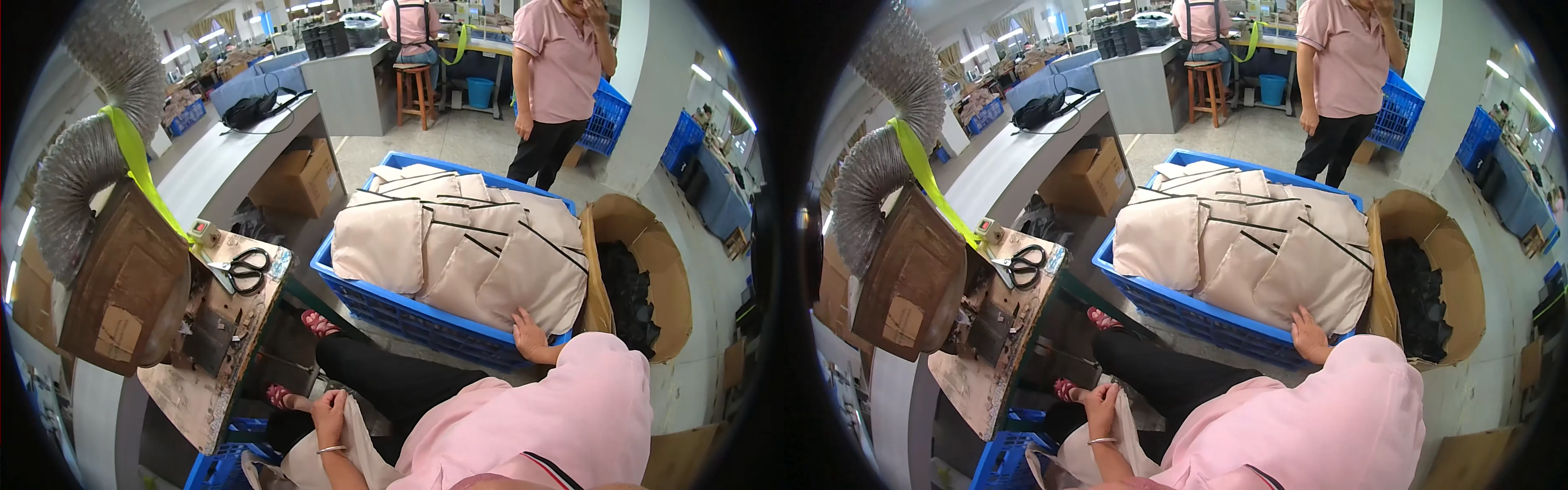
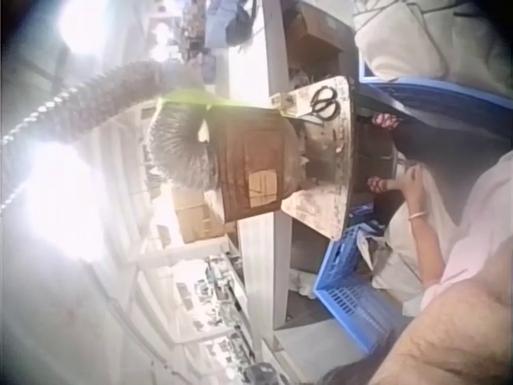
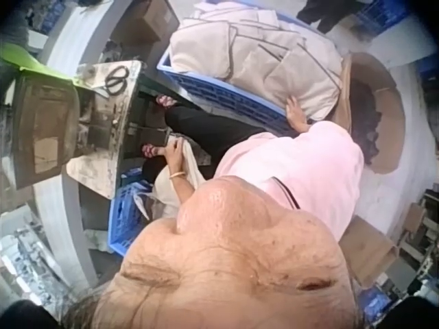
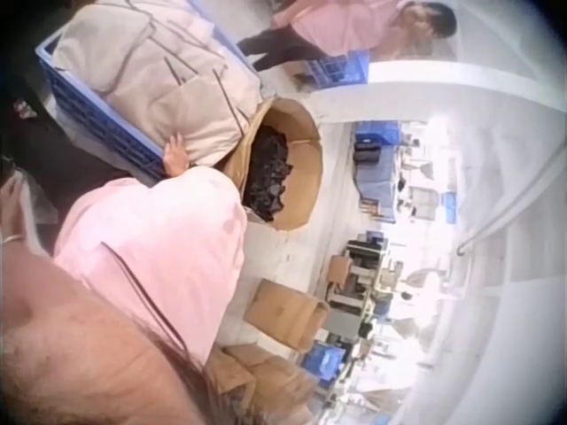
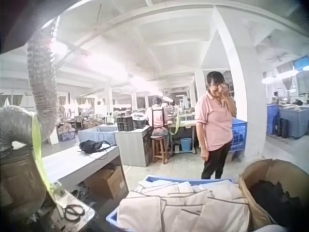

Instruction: The person is assembling or preparing components of a bag using a sewing machine and manual manipulation.

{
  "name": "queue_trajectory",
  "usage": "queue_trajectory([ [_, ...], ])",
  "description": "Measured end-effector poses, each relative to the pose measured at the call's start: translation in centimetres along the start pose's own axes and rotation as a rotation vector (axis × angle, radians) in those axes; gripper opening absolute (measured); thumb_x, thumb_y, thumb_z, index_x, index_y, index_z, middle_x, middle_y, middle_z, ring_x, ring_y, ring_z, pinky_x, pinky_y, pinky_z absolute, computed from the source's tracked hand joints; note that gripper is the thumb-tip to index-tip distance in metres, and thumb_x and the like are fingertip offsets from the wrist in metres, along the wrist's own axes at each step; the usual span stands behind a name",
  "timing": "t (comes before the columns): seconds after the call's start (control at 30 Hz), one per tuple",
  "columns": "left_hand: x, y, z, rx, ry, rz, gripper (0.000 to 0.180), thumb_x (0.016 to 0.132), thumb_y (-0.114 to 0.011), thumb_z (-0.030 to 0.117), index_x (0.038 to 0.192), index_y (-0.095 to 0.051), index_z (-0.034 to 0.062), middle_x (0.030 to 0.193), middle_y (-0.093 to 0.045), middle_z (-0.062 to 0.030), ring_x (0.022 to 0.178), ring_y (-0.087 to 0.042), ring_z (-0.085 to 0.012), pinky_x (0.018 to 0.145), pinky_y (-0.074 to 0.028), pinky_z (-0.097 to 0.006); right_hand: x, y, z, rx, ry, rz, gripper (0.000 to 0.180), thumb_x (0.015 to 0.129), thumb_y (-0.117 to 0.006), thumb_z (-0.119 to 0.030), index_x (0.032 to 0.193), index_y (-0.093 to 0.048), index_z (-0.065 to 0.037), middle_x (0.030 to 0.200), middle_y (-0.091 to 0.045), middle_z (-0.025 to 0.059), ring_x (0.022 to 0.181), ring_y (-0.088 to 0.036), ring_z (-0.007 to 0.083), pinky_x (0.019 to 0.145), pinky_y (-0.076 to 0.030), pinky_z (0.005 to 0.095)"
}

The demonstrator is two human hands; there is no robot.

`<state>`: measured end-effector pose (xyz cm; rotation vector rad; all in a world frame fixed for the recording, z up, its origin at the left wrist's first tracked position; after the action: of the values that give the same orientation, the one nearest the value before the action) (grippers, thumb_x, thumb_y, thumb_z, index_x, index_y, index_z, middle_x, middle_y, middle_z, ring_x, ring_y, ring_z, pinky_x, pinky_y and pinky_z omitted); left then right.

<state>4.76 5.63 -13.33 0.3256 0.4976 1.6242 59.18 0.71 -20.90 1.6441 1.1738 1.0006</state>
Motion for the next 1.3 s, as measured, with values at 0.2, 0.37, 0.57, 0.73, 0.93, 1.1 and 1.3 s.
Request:
queue_trajectory([
  [0.2,-0.1,-0.1,0.0,0.036,0.006,-0.029,0.026,0.089,-0.066,0.025,0.094,-0.071,-0.0002,0.081,-0.072,-0.015,0.074,-0.068,-0.0224,0.072,-0.052,-0.035,-0.2,-0.3,0.1,-0.01,-0.008,-0.003,0.038,0.097,-0.047,-0.021,0.132,-0.052,-0.008,0.148,-0.04,0.0168,0.127,-0.049,0.0358,0.102,-0.045,0.0433],
  [0.37,0.1,-0.4,-0.6,0.062,-0.005,-0.034,0.026,0.089,-0.066,0.026,0.094,-0.071,0.0005,0.081,-0.072,-0.0153,0.076,-0.069,-0.0239,0.072,-0.052,-0.036,0.0,0.0,0.1,0.02,-0.018,-0.002,0.038,0.097,-0.047,-0.022,0.131,-0.052,-0.008,0.148,-0.04,0.0175,0.127,-0.05,0.036,0.102,-0.045,0.0438],
  [0.57,0.3,-0.7,-0.8,0.071,0.004,-0.039,0.027,0.089,-0.066,0.027,0.094,-0.072,0.0008,0.082,-0.072,-0.0166,0.077,-0.07,-0.0276,0.073,-0.052,-0.037,-0.2,0.2,0.1,0.016,-0.019,0.011,0.037,0.096,-0.048,-0.022,0.131,-0.052,-0.008,0.147,-0.041,0.0174,0.127,-0.05,0.0358,0.101,-0.046,0.0443],
  [0.73,0.5,-0.8,-2.1,0.121,-0.021,-0.055,0.028,0.089,-0.066,0.027,0.094,-0.072,0.0004,0.084,-0.072,-0.0184,0.078,-0.069,-0.032,0.073,-0.052,-0.039,0.0,-0.2,0.3,-0.004,-0.006,0.035,0.037,0.096,-0.049,-0.023,0.13,-0.053,-0.009,0.146,-0.042,0.0169,0.125,-0.051,0.0354,0.1,-0.047,0.0442],
  [0.93,0.2,-0.7,-1.6,0.153,-0.024,-0.049,0.029,0.09,-0.064,0.027,0.093,-0.072,-0.0005,0.085,-0.071,-0.0201,0.079,-0.069,-0.0341,0.073,-0.052,-0.04,-0.2,-0.2,0.1,0.005,-0.005,0.03,0.037,0.096,-0.05,-0.022,0.13,-0.053,-0.008,0.145,-0.043,0.0171,0.123,-0.053,0.0356,0.1,-0.047,0.0442],
  [1.1,0.3,-0.8,-1.3,0.149,-0.017,-0.064,0.029,0.09,-0.065,0.027,0.093,-0.072,-0.0003,0.086,-0.071,-0.02,0.079,-0.069,-0.0338,0.074,-0.052,-0.04,-0.4,-0.1,0.4,0.003,0.01,0.046,0.037,0.096,-0.05,-0.023,0.13,-0.053,-0.009,0.146,-0.043,0.0172,0.123,-0.053,0.036,0.099,-0.048,0.0454],
  [1.3,0.3,-0.8,-1.8,0.135,-0.018,-0.053,0.029,0.091,-0.065,0.028,0.093,-0.072,-0.0002,0.085,-0.071,-0.0199,0.079,-0.069,-0.0335,0.073,-0.052,-0.04,-0.1,0.6,-0.4,0.003,-0.019,0.024,0.038,0.095,-0.053,-0.023,0.129,-0.054,-0.006,0.142,-0.046,0.0185,0.122,-0.054,0.0357,0.098,-0.049,0.0443],
])
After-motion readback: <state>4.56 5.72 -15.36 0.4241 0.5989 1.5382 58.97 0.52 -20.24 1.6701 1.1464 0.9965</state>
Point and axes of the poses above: each hand's wrist, its own x-axis towards the middle knuckle, its own y-axis out of the back of the hand, z = x × y, the point moved 5 cm from there along x, towards the middle knuckle
